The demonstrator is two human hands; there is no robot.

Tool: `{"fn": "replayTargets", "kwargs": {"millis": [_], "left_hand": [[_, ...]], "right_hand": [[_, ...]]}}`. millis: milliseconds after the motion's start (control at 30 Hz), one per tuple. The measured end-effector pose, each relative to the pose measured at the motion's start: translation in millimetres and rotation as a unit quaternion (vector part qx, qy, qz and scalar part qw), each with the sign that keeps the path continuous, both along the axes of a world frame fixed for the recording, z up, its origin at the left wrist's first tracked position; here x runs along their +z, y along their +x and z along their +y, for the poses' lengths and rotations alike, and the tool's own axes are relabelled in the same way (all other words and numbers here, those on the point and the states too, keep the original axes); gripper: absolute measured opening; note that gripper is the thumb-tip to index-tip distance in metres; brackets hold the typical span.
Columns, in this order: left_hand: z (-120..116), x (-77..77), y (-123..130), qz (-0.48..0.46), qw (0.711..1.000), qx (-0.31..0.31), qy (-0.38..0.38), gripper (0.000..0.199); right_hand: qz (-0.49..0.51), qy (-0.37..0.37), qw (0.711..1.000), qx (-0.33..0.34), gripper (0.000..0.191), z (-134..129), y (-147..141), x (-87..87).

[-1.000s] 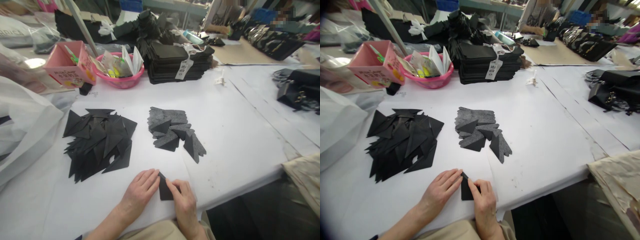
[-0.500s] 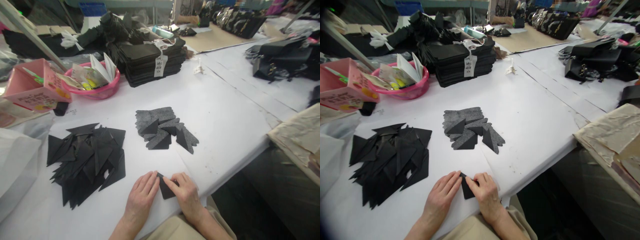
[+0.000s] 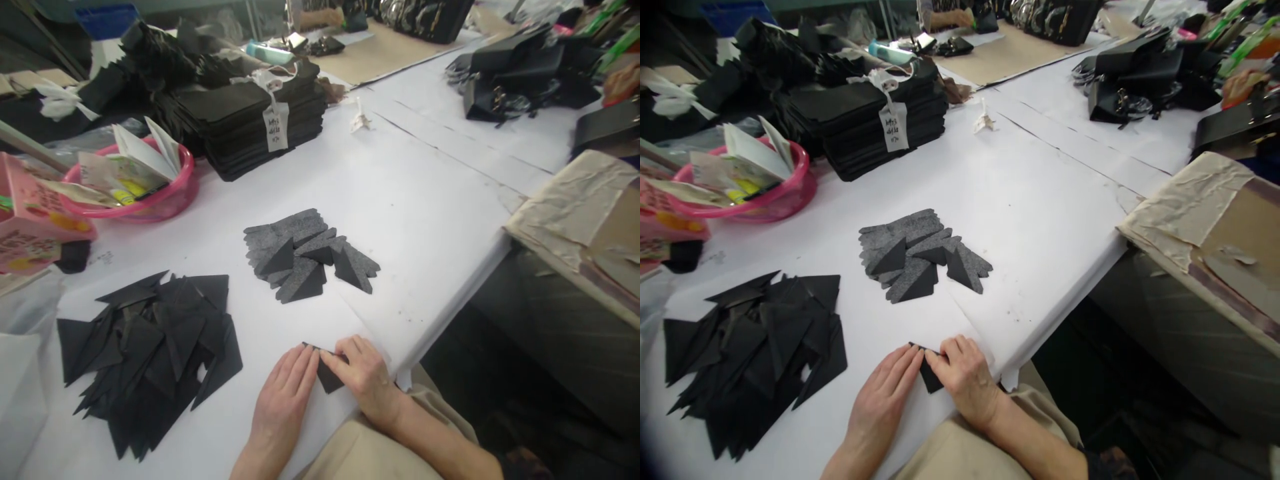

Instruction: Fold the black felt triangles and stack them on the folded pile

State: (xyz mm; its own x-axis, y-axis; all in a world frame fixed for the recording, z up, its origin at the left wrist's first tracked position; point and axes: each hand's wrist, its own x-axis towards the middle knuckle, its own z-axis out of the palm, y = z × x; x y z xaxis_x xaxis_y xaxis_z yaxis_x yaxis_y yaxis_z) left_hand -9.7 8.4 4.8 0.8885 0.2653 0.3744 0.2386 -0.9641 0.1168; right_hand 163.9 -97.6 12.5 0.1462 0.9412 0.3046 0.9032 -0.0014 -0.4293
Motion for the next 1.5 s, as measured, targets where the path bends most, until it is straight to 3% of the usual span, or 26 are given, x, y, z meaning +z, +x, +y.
{"fn": "replayTargets", "kwargs": {"millis": [233, 467, 1200, 1500], "left_hand": [[-3.5, 5.4, 0.4, 0.021, 1.0, 0.001, 0.01, 0.04], [0.6, 4.7, 0.7, 0.02, 0.999, -0.024, 0.004, 0.036], [-9.7, 14.6, 12.8, 0.053, 0.998, -0.015, 0.022, 0.04], [-24.4, 16.4, 14.4, 0.075, 0.997, 0.029, 0.013, 0.045]], "right_hand": [[0.058, -0.001, 0.998, 0.031, 0.016, -12.7, 13.0, 5.5], [0.046, -0.013, 0.998, 0.032, 0.018, -19.5, 17.5, 12.7], [-0.002, -0.002, 1.0, 0.003, 0.022, -27.5, 10.5, 6.8], [0.1, -0.025, 0.995, -0.002, 0.02, -37.8, 22.5, 12.8]]}}
